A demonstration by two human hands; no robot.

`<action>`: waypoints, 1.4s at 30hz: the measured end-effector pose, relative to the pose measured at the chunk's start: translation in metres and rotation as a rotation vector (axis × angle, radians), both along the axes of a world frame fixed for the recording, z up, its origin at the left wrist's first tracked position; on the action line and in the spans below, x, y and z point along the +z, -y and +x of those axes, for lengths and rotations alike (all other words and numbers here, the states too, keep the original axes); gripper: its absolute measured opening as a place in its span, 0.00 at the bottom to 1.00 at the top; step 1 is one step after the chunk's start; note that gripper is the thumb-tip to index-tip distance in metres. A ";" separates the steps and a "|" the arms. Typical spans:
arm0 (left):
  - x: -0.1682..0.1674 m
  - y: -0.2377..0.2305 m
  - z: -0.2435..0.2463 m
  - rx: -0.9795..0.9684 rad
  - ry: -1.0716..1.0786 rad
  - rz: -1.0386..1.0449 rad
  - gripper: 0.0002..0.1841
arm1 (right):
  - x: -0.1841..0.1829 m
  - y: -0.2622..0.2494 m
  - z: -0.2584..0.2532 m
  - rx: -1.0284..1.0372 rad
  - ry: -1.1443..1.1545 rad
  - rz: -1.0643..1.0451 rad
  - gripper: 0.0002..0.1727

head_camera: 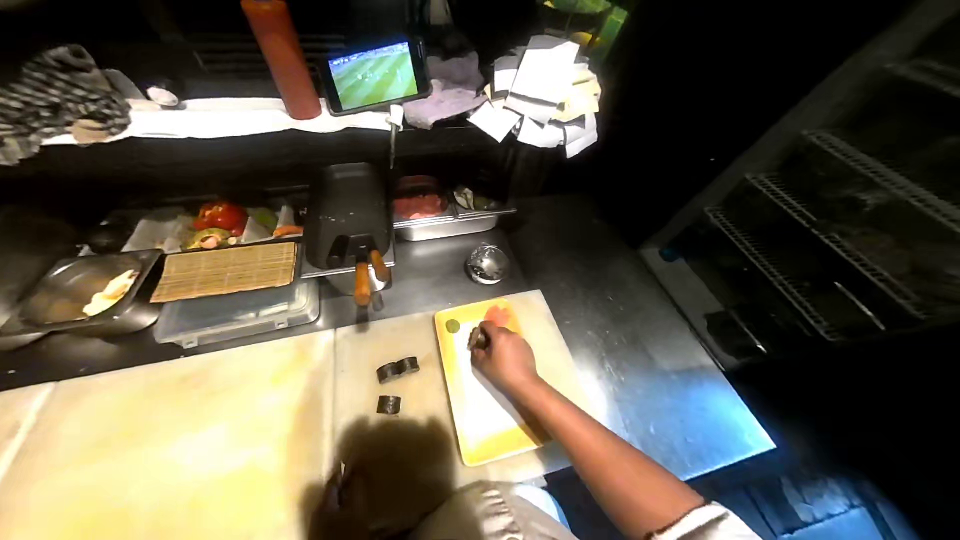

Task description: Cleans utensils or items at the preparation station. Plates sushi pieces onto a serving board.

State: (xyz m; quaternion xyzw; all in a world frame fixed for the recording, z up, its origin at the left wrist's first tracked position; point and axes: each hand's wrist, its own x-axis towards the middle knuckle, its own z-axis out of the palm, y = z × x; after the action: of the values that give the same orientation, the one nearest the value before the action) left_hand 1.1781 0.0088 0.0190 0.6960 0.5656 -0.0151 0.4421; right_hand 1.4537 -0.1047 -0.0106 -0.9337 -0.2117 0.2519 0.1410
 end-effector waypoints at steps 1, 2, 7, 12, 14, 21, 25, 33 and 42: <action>0.019 0.003 0.006 0.003 -0.042 -0.026 0.20 | -0.005 0.001 0.007 -0.003 0.005 -0.003 0.23; 0.032 0.003 0.011 -0.024 -0.084 -0.058 0.20 | -0.009 0.000 0.012 0.004 0.002 -0.016 0.22; 0.014 0.000 0.009 -0.065 -0.111 -0.091 0.20 | -0.013 -0.010 0.012 -0.027 0.012 -0.074 0.20; -0.050 0.005 -0.016 0.006 0.104 0.100 0.17 | -0.016 -0.009 0.012 -0.010 0.035 -0.089 0.21; -0.037 0.005 -0.010 0.046 0.035 0.002 0.18 | -0.009 -0.009 0.009 0.002 0.050 -0.114 0.25; -0.026 0.013 -0.010 0.039 0.017 0.057 0.19 | 0.014 -0.033 -0.032 0.451 0.145 0.196 0.26; -0.009 0.012 -0.005 0.053 0.011 0.002 0.18 | -0.018 -0.072 -0.042 0.686 0.035 0.118 0.36; -0.057 0.004 -0.031 0.022 0.205 0.138 0.14 | -0.019 -0.077 -0.044 0.758 0.003 -0.101 0.29; -0.058 0.006 -0.005 -0.026 0.478 0.248 0.13 | -0.011 -0.024 -0.052 0.537 0.058 0.253 0.23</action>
State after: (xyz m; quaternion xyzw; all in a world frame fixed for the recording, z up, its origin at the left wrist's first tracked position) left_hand 1.1726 0.0027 -0.0386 0.7359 0.4337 0.2133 0.4741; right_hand 1.4018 -0.0811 -0.0214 -0.8261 -0.4850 0.2250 0.1784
